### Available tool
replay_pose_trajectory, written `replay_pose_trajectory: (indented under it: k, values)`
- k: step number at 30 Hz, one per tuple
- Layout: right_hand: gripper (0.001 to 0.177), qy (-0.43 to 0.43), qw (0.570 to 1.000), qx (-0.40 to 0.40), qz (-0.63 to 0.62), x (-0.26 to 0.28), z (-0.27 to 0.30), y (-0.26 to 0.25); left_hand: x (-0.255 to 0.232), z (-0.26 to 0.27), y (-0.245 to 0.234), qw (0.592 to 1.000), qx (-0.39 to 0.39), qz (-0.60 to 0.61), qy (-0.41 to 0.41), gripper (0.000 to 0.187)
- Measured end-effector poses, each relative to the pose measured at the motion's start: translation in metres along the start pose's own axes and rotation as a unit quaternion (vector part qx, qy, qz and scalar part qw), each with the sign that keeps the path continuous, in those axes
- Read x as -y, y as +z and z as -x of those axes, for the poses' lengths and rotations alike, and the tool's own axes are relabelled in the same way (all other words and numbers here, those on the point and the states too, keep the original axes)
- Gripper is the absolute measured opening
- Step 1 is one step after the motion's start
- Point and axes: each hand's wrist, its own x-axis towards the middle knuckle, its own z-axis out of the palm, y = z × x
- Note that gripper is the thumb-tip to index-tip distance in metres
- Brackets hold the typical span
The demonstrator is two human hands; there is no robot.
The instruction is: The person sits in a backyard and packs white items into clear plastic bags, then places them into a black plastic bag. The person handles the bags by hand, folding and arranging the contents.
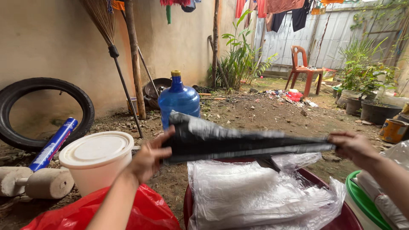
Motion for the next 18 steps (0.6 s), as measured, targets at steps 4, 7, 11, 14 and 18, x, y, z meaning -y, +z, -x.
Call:
replay_pose_trajectory:
  k: [4, 7, 11, 14, 18]
  values:
    - [0.043, 0.147, 0.988, 0.033, 0.038, -0.091, 0.013, -0.001, 0.089, 0.032, -0.036, 0.98, -0.107, -0.018, -0.168, 0.082]
    - [0.037, 0.323, 0.941, 0.08, 0.065, -0.137, 0.036, 0.0, 0.151, 0.043, -0.074, 0.972, -0.111, 0.004, -0.206, 0.086]
    - [0.036, 0.362, 0.923, -0.008, 0.131, -0.166, 0.058, 0.016, 0.215, 0.032, -0.111, 0.935, -0.231, 0.028, -0.266, 0.052]
    - [0.046, 0.294, 0.922, -0.066, 0.243, -0.176, 0.061, 0.03, 0.245, 0.016, -0.117, 0.934, -0.273, -0.007, -0.23, 0.044]
    - [0.05, 0.129, 0.875, -0.064, 0.462, -0.178, 0.058, 0.037, 0.255, -0.003, -0.107, 0.874, -0.337, 0.018, -0.349, 0.045]
